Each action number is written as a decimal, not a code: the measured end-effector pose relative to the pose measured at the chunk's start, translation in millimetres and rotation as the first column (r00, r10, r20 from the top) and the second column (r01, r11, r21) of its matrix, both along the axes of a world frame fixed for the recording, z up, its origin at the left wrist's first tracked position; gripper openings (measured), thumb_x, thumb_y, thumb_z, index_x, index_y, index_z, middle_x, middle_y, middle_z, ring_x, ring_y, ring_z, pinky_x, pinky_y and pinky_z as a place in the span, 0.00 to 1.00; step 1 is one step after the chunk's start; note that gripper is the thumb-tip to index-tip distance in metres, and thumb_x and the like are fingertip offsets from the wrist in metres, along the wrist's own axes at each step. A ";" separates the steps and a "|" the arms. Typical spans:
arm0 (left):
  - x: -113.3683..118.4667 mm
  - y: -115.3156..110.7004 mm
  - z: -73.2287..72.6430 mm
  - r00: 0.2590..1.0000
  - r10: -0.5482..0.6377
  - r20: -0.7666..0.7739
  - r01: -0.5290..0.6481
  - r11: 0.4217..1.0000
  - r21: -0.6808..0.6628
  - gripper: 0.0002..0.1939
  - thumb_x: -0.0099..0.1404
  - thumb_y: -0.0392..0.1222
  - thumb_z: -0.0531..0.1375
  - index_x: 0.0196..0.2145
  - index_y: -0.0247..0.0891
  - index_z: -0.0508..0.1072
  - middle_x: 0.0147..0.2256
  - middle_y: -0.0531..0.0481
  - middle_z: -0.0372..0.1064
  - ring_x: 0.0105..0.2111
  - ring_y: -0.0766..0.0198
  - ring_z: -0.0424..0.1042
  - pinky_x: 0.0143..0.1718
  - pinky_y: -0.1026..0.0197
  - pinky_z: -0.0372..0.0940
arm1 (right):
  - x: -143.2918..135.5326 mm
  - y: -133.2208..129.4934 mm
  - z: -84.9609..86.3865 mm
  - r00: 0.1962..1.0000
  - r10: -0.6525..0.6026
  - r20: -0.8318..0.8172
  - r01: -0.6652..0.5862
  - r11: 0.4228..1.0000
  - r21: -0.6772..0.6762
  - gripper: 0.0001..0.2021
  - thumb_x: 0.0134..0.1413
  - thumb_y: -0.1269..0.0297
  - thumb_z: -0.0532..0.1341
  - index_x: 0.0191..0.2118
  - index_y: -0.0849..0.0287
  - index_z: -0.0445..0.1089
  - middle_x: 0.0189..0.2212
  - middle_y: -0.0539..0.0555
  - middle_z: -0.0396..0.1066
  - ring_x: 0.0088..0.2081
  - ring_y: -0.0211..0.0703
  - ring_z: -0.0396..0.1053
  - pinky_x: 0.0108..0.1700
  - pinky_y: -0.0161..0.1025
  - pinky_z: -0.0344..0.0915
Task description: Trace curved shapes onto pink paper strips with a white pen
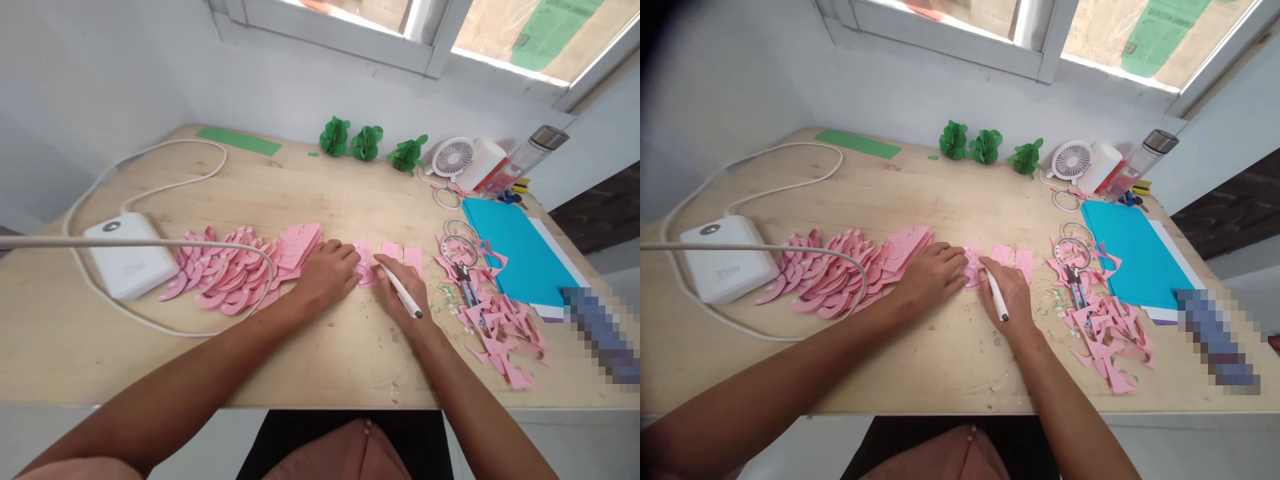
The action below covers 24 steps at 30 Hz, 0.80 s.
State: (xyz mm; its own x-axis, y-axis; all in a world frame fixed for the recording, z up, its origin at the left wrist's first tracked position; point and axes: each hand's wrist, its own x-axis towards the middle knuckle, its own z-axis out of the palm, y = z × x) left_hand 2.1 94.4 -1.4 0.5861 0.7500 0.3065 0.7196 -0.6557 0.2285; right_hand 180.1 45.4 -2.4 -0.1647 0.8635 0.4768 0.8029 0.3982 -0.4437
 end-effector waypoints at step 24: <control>-0.5 0.1 1.9 1.000 0.007 -0.002 -0.007 0.999 -0.045 0.07 0.63 0.40 0.58 0.39 0.38 0.71 0.47 0.47 0.71 0.48 0.53 0.65 0.48 0.50 0.61 | -0.5 2.3 -3.8 0.992 0.070 0.107 -0.077 0.995 0.061 0.14 0.63 0.67 0.52 0.51 0.58 0.68 0.37 0.55 0.77 0.38 0.45 0.73 0.42 0.42 0.64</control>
